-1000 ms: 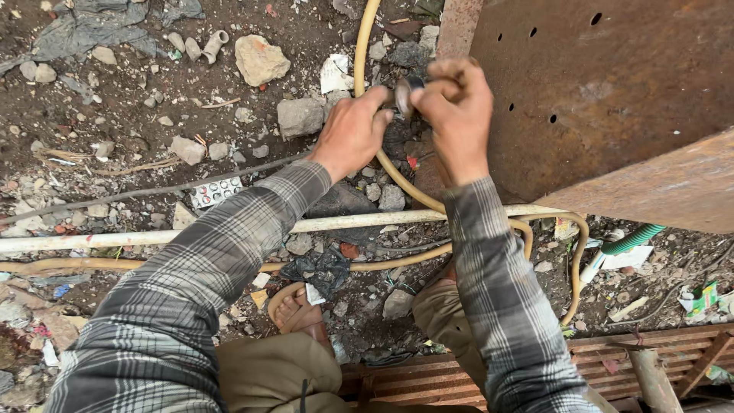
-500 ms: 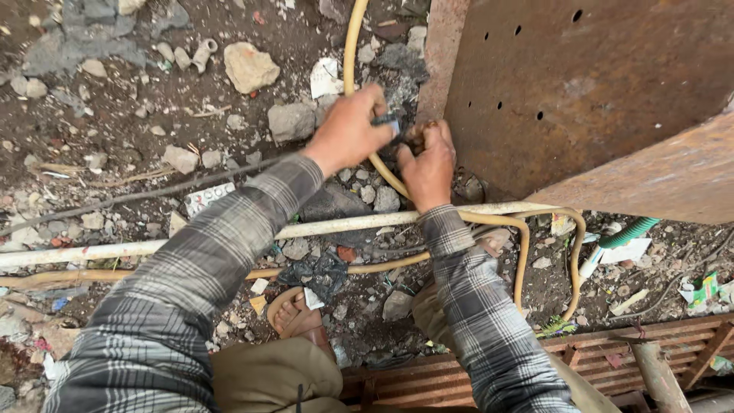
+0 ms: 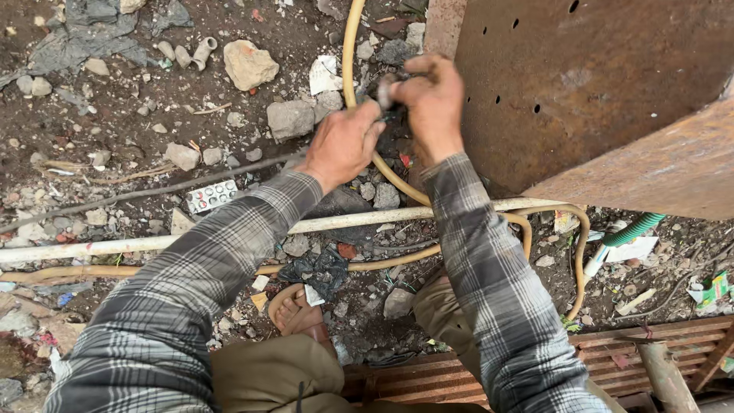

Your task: The person sits on the ground and repairs a damaged section of a yellow electrical cable. They strip the outer sheath, twist the internal wires together, and wrap the connection with black electrical tape.

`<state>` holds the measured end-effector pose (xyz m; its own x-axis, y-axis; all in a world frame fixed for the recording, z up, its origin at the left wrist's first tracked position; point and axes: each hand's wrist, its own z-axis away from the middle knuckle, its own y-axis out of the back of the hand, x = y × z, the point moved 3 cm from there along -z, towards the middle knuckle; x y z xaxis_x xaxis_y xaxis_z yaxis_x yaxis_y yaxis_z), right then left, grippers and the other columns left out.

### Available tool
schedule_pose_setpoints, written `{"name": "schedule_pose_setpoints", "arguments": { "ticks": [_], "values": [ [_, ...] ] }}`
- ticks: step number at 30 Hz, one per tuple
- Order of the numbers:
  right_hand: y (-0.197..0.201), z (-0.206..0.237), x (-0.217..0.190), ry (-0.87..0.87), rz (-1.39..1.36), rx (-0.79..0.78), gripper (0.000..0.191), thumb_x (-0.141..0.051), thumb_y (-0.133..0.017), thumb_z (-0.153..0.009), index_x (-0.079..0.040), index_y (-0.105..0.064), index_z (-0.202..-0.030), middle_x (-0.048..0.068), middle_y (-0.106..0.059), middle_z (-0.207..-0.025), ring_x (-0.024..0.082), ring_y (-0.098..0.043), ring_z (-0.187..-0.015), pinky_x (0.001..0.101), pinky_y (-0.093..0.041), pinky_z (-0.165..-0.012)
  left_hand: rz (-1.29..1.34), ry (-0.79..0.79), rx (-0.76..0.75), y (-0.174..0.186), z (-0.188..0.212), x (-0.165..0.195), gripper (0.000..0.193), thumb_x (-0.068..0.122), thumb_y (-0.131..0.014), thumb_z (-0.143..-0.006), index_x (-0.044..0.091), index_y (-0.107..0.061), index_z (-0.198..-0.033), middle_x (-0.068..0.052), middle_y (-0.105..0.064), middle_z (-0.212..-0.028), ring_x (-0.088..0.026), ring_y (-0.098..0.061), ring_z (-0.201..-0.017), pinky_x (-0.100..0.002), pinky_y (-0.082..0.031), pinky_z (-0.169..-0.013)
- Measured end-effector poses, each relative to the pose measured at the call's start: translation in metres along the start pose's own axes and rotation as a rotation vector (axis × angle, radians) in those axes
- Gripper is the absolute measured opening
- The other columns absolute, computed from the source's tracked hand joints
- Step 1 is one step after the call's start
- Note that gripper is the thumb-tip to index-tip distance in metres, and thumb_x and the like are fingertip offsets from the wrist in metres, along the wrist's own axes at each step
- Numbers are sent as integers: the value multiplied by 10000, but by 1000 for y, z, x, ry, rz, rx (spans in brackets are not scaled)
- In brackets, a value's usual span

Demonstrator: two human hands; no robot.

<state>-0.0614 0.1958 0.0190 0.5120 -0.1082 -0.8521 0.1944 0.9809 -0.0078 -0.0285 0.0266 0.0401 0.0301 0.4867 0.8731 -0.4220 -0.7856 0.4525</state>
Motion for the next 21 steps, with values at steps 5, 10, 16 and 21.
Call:
{"name": "schedule_pose_setpoints", "arguments": {
  "ticks": [5, 10, 16, 21],
  "values": [
    [25, 25, 0, 235, 115, 60, 155, 7, -682, -952, 0, -624, -1096, 33, -667, -1033, 110, -658, -916, 287, -592, -836, 128, 420, -102, -4, -7, -17, 151, 183, -594, -1004, 38, -633, -985, -169, -682, -720, -308, -699, -655, -444, -549, -659],
    [31, 56, 47, 88, 121, 6, 155, -70, -750, -988, -24, -607, -948, 32, -610, -810, 106, -538, -678, 263, -475, -600, 112, 322, -8, -8, -21, -34, 144, 152, -637, -979, 23, -683, -935, -146, -707, -785, -263, -713, -730, -419, -547, -712],
    [26, 65, 40, 144, 254, -79, 210, -98, -772, -932, -7, -639, -1065, 26, -677, -908, 94, -620, -778, 258, -526, -664, 291, 405, -130, -6, -20, -39, 116, 140, -592, -982, 26, -607, -975, -93, -684, -852, -198, -737, -719, -388, -599, -659],
    [18, 66, 0, 646, 776, -268, 427, -127, -826, -833, 64, -640, -1167, 160, -670, -995, 232, -658, -836, 382, -543, -742, 156, 328, -156, -2, -18, -18, 123, 164, -575, -1022, 42, -578, -1007, -83, -695, -796, -175, -730, -715, -360, -578, -680]
  ]
}}
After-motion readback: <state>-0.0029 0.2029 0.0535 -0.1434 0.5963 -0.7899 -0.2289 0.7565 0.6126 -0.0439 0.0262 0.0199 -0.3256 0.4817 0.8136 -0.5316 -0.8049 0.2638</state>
